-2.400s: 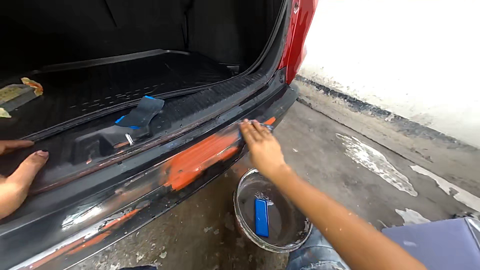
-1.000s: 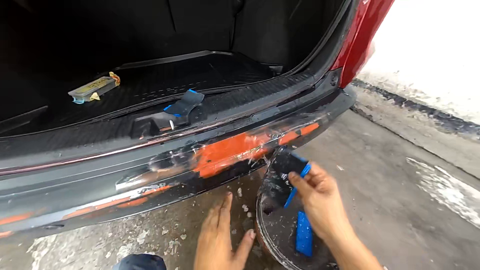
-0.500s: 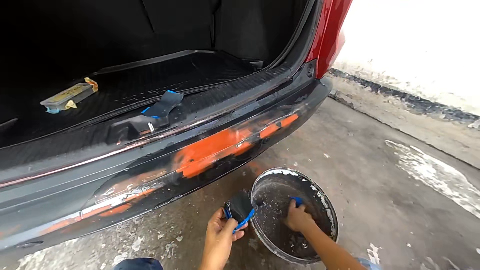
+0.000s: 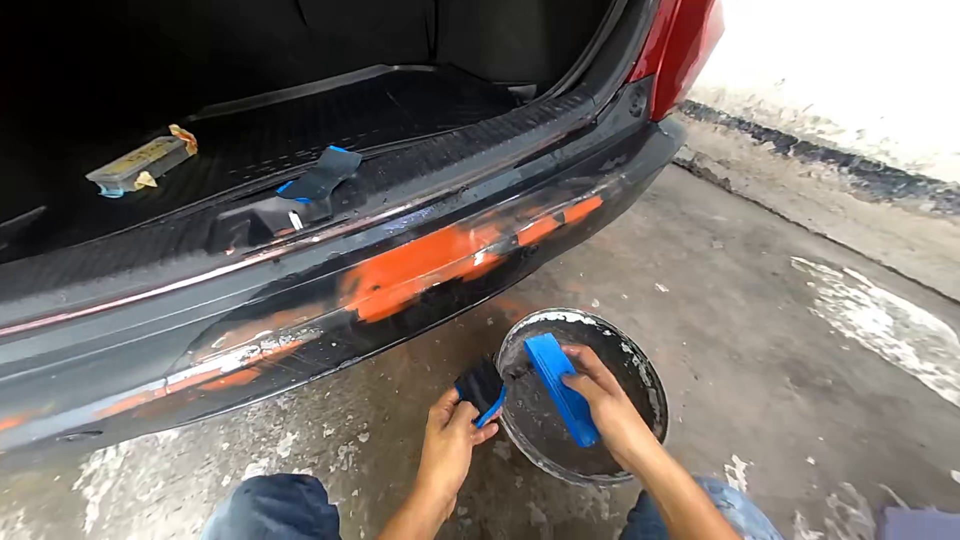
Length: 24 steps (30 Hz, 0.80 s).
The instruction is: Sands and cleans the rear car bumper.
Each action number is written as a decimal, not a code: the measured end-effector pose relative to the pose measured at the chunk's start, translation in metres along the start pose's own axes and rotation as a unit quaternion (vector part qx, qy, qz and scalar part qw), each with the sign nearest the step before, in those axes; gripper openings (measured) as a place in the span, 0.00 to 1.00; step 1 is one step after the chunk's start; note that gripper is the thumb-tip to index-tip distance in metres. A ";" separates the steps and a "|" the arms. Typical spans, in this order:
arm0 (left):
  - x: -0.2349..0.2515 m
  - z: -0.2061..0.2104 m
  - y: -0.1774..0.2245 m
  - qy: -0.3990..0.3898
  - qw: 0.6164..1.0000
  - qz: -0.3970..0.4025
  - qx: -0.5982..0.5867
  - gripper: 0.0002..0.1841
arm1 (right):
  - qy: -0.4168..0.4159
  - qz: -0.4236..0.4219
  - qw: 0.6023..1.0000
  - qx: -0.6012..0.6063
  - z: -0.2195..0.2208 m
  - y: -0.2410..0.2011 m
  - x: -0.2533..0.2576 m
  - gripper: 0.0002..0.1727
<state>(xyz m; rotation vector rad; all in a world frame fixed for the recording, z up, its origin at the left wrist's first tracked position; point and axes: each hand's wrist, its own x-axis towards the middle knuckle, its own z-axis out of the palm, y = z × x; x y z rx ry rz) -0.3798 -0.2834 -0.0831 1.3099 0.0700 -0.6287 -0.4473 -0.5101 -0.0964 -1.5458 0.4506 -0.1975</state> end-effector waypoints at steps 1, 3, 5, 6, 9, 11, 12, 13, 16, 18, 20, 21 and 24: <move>-0.001 0.006 0.000 -0.013 1.000 0.008 0.001 0.17 | -0.026 -0.046 0.999 0.008 0.009 -0.007 -0.006 0.28; -0.003 0.016 0.001 -0.043 0.999 0.030 0.000 0.17 | -0.035 -0.121 0.991 -0.043 0.028 -0.007 -0.012 0.36; -0.007 0.022 0.004 -0.061 0.997 0.048 -0.006 0.16 | -0.001 -0.157 0.981 -0.116 0.041 0.004 -0.014 0.39; -0.009 0.023 0.006 -0.066 0.996 0.053 -0.006 0.16 | 0.013 -0.166 0.977 -0.137 0.045 0.009 -0.015 0.40; -0.009 0.023 0.009 -0.086 0.994 0.065 -0.004 0.18 | 0.013 -0.181 0.971 -0.157 0.047 0.019 -0.013 0.39; -0.010 0.027 0.012 -0.080 0.994 0.075 0.025 0.19 | -0.037 -0.182 0.972 -0.143 0.041 0.021 -0.012 0.42; -0.009 0.030 0.012 -0.067 0.993 0.086 0.050 0.19 | -0.066 -0.185 0.972 -0.128 0.038 0.021 -0.011 0.44; -0.008 0.034 0.011 -0.052 0.990 0.102 0.077 0.18 | -0.090 -0.188 0.971 -0.119 0.035 0.021 -0.009 0.48; -0.003 0.044 0.009 -0.030 0.980 0.138 0.143 0.15 | -0.102 -0.168 0.971 -0.136 0.025 0.013 -0.005 0.63; -0.001 0.051 0.010 -0.024 0.974 0.138 0.176 0.14 | -0.059 -0.160 0.967 -0.191 0.021 0.008 -0.004 0.68; 0.004 0.057 0.010 -0.016 0.965 0.137 0.225 0.13 | 0.008 -0.178 0.946 -0.270 0.023 0.007 -0.004 0.68; 0.008 0.060 0.010 -0.012 0.959 0.133 0.251 0.13 | 0.034 -0.186 0.934 -0.303 0.024 0.007 -0.005 0.67; 0.018 0.065 0.019 -0.027 0.924 0.085 0.371 0.23 | 0.064 -0.217 0.911 -0.344 0.024 0.011 -0.002 0.56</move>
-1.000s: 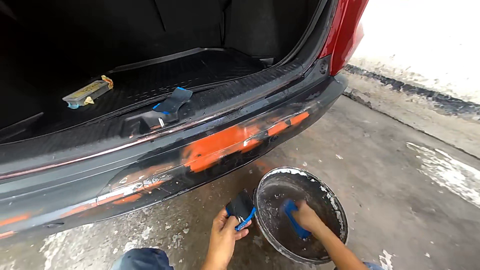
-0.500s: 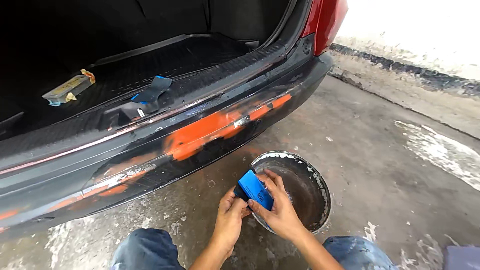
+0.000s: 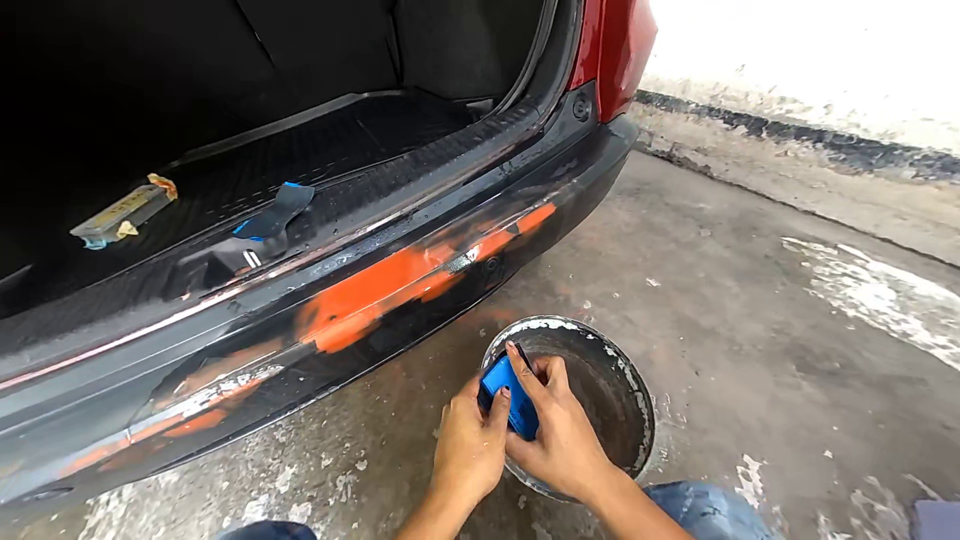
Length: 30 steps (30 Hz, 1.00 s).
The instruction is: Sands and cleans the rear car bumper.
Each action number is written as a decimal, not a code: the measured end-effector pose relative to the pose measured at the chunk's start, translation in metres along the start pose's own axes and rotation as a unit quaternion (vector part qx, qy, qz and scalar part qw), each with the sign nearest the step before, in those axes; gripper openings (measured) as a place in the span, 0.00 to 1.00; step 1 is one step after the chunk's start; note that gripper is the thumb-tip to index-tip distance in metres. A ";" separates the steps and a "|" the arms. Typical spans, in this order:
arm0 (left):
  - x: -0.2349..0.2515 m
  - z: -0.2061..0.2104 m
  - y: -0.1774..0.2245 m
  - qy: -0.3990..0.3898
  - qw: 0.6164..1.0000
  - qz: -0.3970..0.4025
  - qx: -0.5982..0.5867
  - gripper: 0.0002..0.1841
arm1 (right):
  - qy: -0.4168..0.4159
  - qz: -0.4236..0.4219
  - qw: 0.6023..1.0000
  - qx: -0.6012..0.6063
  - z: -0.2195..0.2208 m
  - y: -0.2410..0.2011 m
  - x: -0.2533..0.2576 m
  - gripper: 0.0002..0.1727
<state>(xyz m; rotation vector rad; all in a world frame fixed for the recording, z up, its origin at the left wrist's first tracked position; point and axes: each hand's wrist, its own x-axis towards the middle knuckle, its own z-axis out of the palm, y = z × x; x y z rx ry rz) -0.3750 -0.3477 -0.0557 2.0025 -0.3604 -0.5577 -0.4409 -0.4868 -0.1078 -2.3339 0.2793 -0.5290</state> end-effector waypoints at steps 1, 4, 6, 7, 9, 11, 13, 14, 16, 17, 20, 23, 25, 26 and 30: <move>0.004 -0.004 0.005 -0.034 0.998 -0.016 0.048 0.30 | 0.003 -0.013 1.000 -0.006 0.002 0.005 0.002 0.50; 0.011 -0.027 0.028 -0.100 0.979 -0.023 0.178 0.40 | -0.065 0.010 0.997 -0.042 0.007 0.027 0.015 0.46; 0.013 -0.053 0.046 -0.028 0.957 0.082 0.278 0.31 | -0.206 0.097 0.968 -0.106 0.011 0.046 0.032 0.50; 0.016 -0.070 0.053 0.035 0.928 0.162 0.333 0.26 | -0.286 0.137 0.937 -0.144 0.018 0.057 0.042 0.52; 0.032 -0.114 0.071 0.131 0.842 0.322 0.412 0.22 | -0.390 0.180 0.880 -0.204 0.041 0.085 0.049 0.55; 0.053 -0.166 0.100 0.159 0.766 0.410 0.469 0.23 | -0.442 0.202 0.843 -0.230 0.063 0.110 0.045 0.52; 0.076 -0.216 0.123 0.167 0.714 0.431 0.526 0.25 | -0.473 0.222 0.818 -0.240 0.076 0.124 0.040 0.43; 0.087 -0.239 0.130 0.169 0.701 0.419 0.552 0.28 | -0.486 0.231 0.808 -0.240 0.079 0.127 0.038 0.39; 0.108 -0.275 0.132 0.159 0.697 0.376 0.590 0.34 | -0.512 0.232 0.790 -0.245 0.077 0.125 0.039 0.33; 0.116 -0.288 0.128 0.153 0.703 0.358 0.595 0.36 | -0.521 0.226 0.786 -0.246 0.074 0.122 0.041 0.31; 0.133 -0.301 0.109 0.146 0.759 0.320 0.548 0.41 | -0.495 0.194 0.808 -0.254 0.057 0.108 0.044 0.28; 0.134 -0.299 0.108 0.160 0.782 0.306 0.519 0.46 | -0.406 0.147 0.870 -0.237 0.022 0.075 0.048 0.33; 0.135 -0.298 0.108 0.149 0.783 0.305 0.521 0.46 | -0.289 0.080 0.934 -0.192 -0.006 0.045 0.049 0.36; 0.136 -0.299 0.108 0.140 0.783 0.304 0.524 0.46 | -0.209 0.030 0.966 -0.150 -0.016 0.030 0.049 0.35; 0.140 -0.301 0.108 0.121 0.795 0.287 0.520 0.51 | 0.060 -0.038 0.994 0.083 -0.019 -0.047 0.065 0.31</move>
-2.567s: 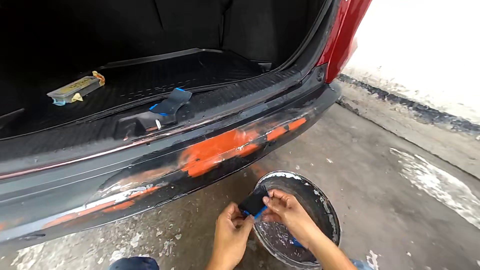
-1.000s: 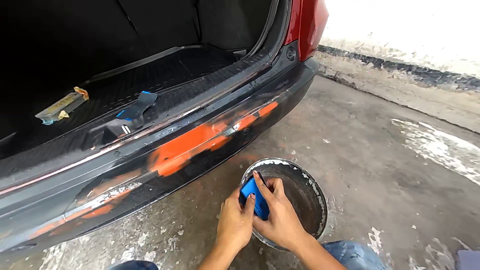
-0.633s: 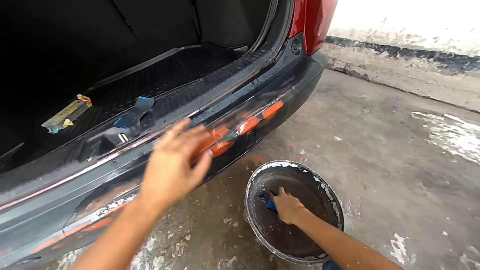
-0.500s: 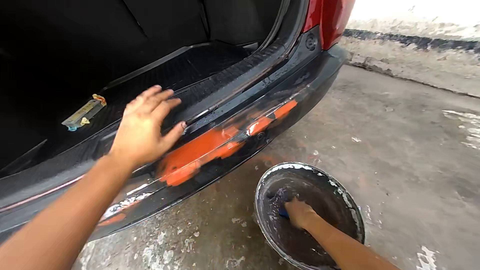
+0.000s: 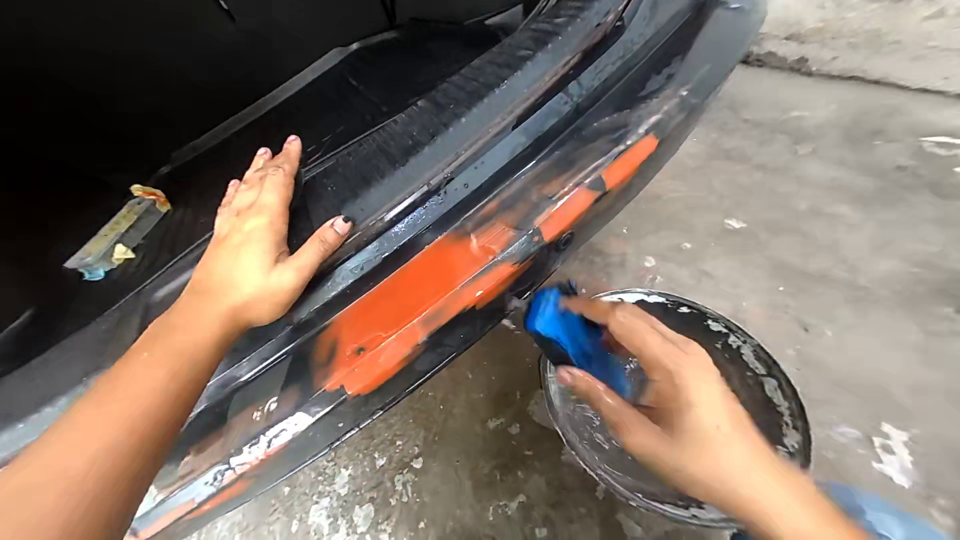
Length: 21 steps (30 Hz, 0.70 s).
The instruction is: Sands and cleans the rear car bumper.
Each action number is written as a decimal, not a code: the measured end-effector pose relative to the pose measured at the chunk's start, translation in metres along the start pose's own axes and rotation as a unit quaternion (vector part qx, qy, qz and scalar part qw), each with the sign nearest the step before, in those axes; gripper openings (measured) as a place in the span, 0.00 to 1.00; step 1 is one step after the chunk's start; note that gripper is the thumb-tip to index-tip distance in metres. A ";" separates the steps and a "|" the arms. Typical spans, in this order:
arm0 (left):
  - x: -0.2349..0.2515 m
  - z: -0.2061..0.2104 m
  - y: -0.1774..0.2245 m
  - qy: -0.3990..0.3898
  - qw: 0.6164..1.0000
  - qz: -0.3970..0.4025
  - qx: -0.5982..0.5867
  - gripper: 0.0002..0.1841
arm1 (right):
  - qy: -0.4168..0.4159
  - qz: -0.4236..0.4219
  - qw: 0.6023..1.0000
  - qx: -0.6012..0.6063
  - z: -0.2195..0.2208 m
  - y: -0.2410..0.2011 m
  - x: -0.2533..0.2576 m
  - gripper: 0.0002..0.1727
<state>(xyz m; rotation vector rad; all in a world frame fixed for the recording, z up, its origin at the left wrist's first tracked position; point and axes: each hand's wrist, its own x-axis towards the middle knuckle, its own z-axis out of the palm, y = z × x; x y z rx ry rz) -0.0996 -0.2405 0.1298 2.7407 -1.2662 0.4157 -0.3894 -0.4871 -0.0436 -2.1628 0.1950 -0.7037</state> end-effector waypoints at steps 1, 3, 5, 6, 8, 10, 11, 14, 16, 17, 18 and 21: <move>0.000 0.001 0.000 -0.002 1.000 -0.005 -0.006 0.53 | 0.070 0.003 0.997 0.042 0.016 -0.014 0.005 0.32; -0.001 0.003 0.000 -0.001 1.000 -0.012 -0.014 0.54 | 0.189 0.018 0.978 0.091 0.061 -0.031 0.011 0.34; -0.003 0.005 0.000 0.008 1.000 -0.007 -0.014 0.53 | 0.275 0.013 0.957 0.098 0.108 -0.038 0.009 0.34; -0.004 0.006 0.000 0.015 1.000 -0.003 -0.010 0.52 | 0.308 0.004 0.947 0.096 0.126 -0.041 0.008 0.33; -0.003 0.008 -0.001 0.025 1.000 0.007 -0.001 0.52 | 0.356 -0.002 0.929 0.105 0.145 -0.042 0.012 0.29; -0.002 0.009 -0.003 0.027 0.999 0.022 0.002 0.53 | 0.394 0.027 0.910 0.127 0.145 -0.044 0.022 0.29; -0.001 0.009 -0.004 0.027 0.999 0.030 0.002 0.53 | 0.409 0.057 0.899 0.146 0.142 -0.048 0.029 0.30; -0.003 0.012 -0.005 0.031 0.999 0.043 0.007 0.53 | 0.433 0.135 0.875 0.170 0.155 -0.079 0.032 0.30; -0.001 0.012 -0.005 0.036 0.998 0.054 0.012 0.53 | 0.432 0.111 0.883 0.147 0.175 -0.095 0.021 0.29; 0.001 0.012 -0.005 0.035 0.998 0.054 0.012 0.53 | 0.433 0.095 0.886 0.134 0.180 -0.093 0.019 0.29; 0.002 0.013 -0.006 0.030 0.998 0.050 0.011 0.53 | 0.436 0.094 0.887 0.121 0.179 -0.087 0.022 0.29; 0.002 0.015 -0.007 0.006 0.999 0.038 0.004 0.55 | 0.440 0.211 0.860 0.146 0.155 -0.077 0.042 0.29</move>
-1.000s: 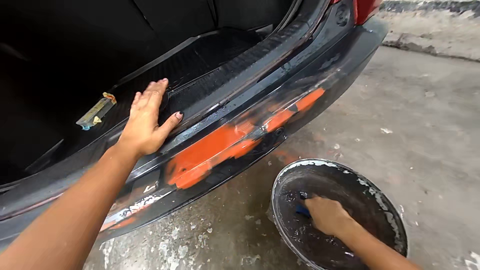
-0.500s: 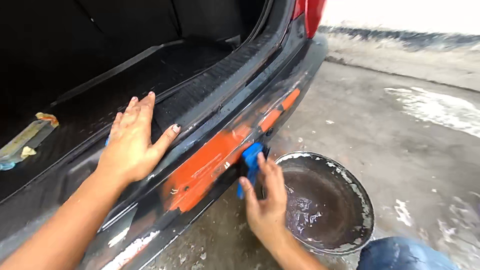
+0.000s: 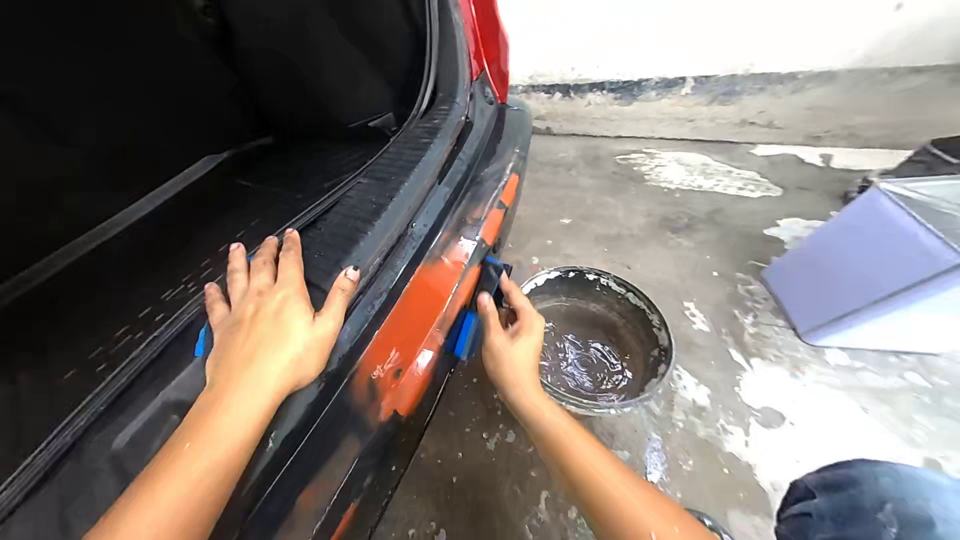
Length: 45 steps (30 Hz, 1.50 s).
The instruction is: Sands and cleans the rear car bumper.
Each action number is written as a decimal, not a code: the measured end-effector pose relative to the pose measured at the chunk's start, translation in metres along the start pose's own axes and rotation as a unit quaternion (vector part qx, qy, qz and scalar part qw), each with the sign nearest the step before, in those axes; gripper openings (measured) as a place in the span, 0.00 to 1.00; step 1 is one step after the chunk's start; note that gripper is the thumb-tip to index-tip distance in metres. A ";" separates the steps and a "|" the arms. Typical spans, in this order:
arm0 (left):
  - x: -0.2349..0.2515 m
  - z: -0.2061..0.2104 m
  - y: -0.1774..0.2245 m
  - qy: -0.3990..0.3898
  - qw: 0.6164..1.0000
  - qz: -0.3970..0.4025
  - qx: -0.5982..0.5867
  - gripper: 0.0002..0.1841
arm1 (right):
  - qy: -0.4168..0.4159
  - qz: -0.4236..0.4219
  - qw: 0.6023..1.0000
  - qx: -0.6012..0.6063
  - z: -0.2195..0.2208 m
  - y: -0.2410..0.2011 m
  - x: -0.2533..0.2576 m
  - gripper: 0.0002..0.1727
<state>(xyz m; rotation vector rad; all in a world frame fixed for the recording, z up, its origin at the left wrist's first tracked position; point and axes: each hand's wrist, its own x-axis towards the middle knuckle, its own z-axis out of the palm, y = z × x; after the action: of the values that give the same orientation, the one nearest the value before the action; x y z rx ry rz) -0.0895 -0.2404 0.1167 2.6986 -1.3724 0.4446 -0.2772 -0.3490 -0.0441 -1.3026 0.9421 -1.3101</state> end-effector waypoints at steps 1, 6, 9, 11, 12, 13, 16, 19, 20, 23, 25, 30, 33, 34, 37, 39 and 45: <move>-0.001 0.001 -0.001 0.002 1.000 0.001 -0.001 0.56 | 0.005 0.035 0.999 0.002 0.002 -0.006 0.003 0.29; 0.002 0.003 -0.002 0.019 1.000 0.019 0.004 0.56 | 0.002 -0.077 0.997 0.029 0.008 -0.001 -0.037 0.29; 0.003 0.004 -0.003 0.008 1.000 0.014 0.007 0.55 | 0.012 -0.037 0.999 0.003 0.007 0.011 0.004 0.29; 0.002 0.004 -0.004 0.004 1.000 0.009 0.018 0.55 | 0.011 -0.020 1.000 -0.005 0.009 0.010 -0.001 0.29; 0.003 0.004 -0.005 0.008 1.000 0.009 0.022 0.54 | 0.010 -0.049 0.999 -0.009 0.011 0.011 -0.016 0.29; 0.004 0.004 -0.004 0.015 1.000 0.010 0.022 0.54 | 0.011 -0.092 0.996 -0.005 0.012 0.015 -0.032 0.28; 0.006 0.000 -0.004 0.011 1.000 0.006 0.021 0.51 | 0.018 -0.182 0.983 0.002 0.014 0.032 -0.033 0.25; 0.005 -0.004 -0.009 -0.022 1.000 0.005 0.017 0.48 | 0.022 -0.169 0.985 -0.015 0.007 0.031 0.012 0.28; 0.005 -0.003 -0.010 -0.028 1.000 0.003 0.013 0.47 | 0.021 -0.148 0.989 -0.014 0.006 0.027 0.018 0.29; 0.004 -0.007 -0.011 -0.028 1.000 -0.005 0.008 0.46 | -0.013 -0.150 0.988 -0.024 0.003 0.032 -0.030 0.29; 0.008 -0.008 -0.011 -0.016 1.000 -0.006 0.003 0.47 | -0.007 -0.188 0.982 -0.019 0.006 0.048 -0.042 0.26; 0.003 -0.010 -0.009 -0.026 1.000 -0.008 0.003 0.46 | 0.006 -0.163 0.987 -0.006 0.003 0.028 0.008 0.28; 0.002 -0.011 -0.006 -0.018 1.000 -0.012 0.001 0.46 | -0.003 -0.130 0.991 0.024 0.006 0.030 -0.038 0.28; 0.005 -0.010 -0.007 -0.014 1.000 -0.012 0.003 0.46 | 0.004 -0.136 0.990 0.034 0.010 0.035 -0.042 0.28; 0.004 -0.012 -0.007 -0.026 1.000 -0.016 0.008 0.46 | 0.035 -0.150 0.988 0.032 0.015 0.034 -0.007 0.27; 0.002 -0.013 -0.005 -0.031 0.999 -0.019 0.003 0.45 | 0.019 -0.100 0.994 0.026 0.011 0.019 -0.001 0.29; 0.007 -0.012 -0.005 -0.018 1.000 -0.019 -0.003 0.45 | 0.037 -0.084 0.993 0.073 0.018 0.031 -0.028 0.27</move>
<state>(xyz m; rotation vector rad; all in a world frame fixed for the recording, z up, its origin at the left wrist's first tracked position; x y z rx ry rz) -0.0839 -0.2409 0.1303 2.7359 -1.3268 0.3910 -0.2580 -0.3248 -0.0773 -1.2470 0.7837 -1.5377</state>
